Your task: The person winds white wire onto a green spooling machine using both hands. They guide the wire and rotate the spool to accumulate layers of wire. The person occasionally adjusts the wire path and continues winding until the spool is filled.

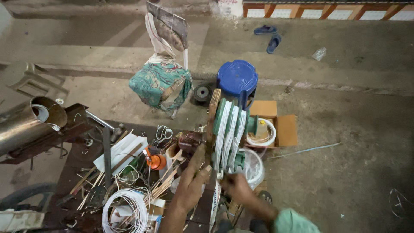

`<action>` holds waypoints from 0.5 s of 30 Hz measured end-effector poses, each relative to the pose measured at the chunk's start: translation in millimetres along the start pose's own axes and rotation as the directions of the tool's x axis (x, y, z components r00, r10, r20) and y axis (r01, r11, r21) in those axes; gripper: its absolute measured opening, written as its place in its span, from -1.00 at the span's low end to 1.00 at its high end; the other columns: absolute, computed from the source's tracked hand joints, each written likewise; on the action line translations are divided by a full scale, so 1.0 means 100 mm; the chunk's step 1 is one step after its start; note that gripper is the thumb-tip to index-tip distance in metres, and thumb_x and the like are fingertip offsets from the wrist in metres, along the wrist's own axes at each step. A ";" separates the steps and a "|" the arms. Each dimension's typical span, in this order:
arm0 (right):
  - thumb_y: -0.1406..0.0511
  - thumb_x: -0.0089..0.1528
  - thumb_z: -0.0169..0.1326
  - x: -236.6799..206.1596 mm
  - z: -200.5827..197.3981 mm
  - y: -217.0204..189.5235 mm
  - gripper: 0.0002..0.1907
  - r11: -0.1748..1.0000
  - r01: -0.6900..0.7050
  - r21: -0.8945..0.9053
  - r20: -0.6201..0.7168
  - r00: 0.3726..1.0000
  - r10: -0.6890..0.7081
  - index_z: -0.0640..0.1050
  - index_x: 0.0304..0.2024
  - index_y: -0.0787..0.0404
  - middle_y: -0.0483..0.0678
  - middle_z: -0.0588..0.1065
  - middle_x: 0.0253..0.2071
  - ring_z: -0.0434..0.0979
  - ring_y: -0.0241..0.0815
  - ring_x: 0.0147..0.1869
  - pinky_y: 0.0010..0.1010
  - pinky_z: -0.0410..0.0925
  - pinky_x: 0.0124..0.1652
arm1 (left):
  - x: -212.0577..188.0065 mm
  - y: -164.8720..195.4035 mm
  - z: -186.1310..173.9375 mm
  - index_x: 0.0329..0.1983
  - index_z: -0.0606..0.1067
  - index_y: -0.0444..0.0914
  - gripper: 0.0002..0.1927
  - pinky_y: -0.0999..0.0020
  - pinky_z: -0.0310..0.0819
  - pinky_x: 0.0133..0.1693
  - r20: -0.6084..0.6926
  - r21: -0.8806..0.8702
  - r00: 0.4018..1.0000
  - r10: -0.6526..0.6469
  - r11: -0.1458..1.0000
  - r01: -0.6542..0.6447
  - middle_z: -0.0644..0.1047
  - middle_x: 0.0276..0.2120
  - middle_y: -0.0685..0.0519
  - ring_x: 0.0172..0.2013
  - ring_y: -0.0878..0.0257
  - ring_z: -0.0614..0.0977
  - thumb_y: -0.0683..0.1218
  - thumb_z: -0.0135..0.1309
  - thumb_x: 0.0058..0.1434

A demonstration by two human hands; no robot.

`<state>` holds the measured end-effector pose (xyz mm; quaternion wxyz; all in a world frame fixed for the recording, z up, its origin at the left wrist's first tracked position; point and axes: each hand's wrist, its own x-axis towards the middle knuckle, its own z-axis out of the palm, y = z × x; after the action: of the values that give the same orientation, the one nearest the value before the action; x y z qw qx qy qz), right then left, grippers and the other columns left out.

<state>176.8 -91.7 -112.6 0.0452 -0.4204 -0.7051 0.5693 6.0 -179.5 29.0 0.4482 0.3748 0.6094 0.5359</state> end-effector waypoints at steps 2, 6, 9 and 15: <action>0.26 0.15 0.20 -0.42 -0.01 -0.36 -0.84 0.951 0.278 -0.132 -0.060 0.956 -0.288 0.65 -0.33 0.23 0.08 0.60 -0.44 0.59 -0.04 -0.37 -0.16 0.45 -0.33 | 0.01 0.01 0.01 0.52 0.05 -0.34 -0.29 0.28 -0.13 0.41 -0.004 0.048 0.999 0.054 0.997 -0.054 0.11 0.53 -0.13 0.52 0.12 0.08 -0.08 -0.08 0.34; 0.31 -0.04 0.18 -0.70 -0.65 -1.42 -0.85 0.427 0.655 -0.623 0.106 0.611 -0.784 0.55 -0.42 0.17 0.01 0.48 -0.45 0.54 0.05 -0.34 -0.11 0.38 -0.36 | 0.00 0.09 0.04 0.52 0.05 -0.34 -0.27 0.28 -0.10 0.40 -0.007 0.073 1.000 0.019 0.997 -0.019 0.13 0.53 -0.13 0.51 0.12 0.11 -0.08 -0.09 0.31; 0.36 0.06 0.17 -0.41 -1.35 -2.02 -0.94 0.297 0.639 -0.710 0.012 0.432 -0.902 0.55 -0.40 0.12 -0.07 0.48 -0.44 0.52 -0.01 -0.35 -0.12 0.32 -0.40 | -0.01 0.15 0.07 0.52 0.08 -0.31 -0.28 0.27 0.02 0.38 -0.052 -0.003 0.996 -0.075 0.997 0.075 0.21 0.49 -0.12 0.48 0.12 0.21 -0.02 -0.12 0.31; 0.13 0.07 0.44 1.10 -2.18 -1.60 -0.60 0.938 0.337 0.075 -0.397 0.873 -0.282 0.58 -0.33 0.29 0.01 0.52 -0.43 0.46 -0.15 -0.41 -0.25 0.33 -0.41 | -0.05 0.17 0.10 0.51 0.08 -0.35 -0.27 0.23 -0.08 0.39 -0.040 0.047 0.999 0.014 0.999 -0.012 0.13 0.52 -0.14 0.51 0.08 0.12 -0.02 -0.10 0.31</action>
<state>137.3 146.2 51.5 0.3014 -0.3996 -0.6989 0.5109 16.9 -178.4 46.1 0.4234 0.3781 0.6282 0.5321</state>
